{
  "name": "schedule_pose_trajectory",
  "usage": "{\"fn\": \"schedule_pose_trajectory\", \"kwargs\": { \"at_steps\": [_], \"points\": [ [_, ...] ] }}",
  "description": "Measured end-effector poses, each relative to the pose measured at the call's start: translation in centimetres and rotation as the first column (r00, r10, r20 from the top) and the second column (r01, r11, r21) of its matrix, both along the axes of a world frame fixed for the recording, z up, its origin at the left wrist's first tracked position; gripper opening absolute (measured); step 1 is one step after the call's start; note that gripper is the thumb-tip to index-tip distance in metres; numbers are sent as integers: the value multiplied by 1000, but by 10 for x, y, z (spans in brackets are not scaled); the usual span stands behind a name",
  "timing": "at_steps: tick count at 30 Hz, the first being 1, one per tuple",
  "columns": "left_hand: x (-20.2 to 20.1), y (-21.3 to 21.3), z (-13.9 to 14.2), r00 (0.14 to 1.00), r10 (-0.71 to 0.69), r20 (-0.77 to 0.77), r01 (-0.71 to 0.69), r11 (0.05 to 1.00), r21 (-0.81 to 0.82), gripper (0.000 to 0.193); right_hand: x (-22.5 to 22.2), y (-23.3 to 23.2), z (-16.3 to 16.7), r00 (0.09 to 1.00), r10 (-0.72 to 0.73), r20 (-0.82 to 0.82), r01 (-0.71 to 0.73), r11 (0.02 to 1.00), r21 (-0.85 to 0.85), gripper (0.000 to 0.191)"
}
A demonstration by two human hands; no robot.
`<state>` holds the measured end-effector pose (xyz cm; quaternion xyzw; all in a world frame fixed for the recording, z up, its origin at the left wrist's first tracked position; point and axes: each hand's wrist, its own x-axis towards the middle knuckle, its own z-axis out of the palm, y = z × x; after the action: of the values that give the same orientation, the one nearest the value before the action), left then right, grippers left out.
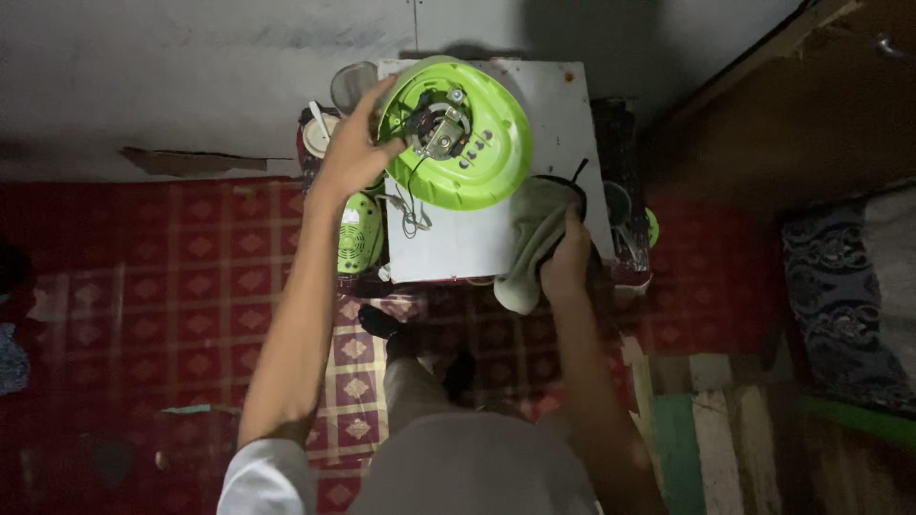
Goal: The person unscrews the back cover of a small green electric fan with a screwdriver, opens the housing, and lifts out the internal motor assembly. They set the cover aside, then wipe the fan housing and parts with a cloth while handling the exposed components on the table.
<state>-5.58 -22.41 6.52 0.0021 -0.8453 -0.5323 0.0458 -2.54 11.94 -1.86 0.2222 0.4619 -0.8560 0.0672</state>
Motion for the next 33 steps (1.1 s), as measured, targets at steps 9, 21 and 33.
{"fn": "schedule_pose_trajectory", "kwargs": {
  "at_steps": [9, 21, 33],
  "points": [
    [-11, 6, -40, 916, 105, 388, -182, 969, 168, 65, 15, 1, -9, 992, 124, -26, -95, 865, 492, 62],
    [37, 42, -66, 925, 339, 169, -378, 861, 339, 58, 30, 2, -25, 988, 86, -131, -54, 971, 233, 59],
    [56, 67, -65, 862, 472, -185, -462, 882, 98, 73, -19, 1, 15, 989, -85, -121, 101, 986, 133, 53]
  ]
}}
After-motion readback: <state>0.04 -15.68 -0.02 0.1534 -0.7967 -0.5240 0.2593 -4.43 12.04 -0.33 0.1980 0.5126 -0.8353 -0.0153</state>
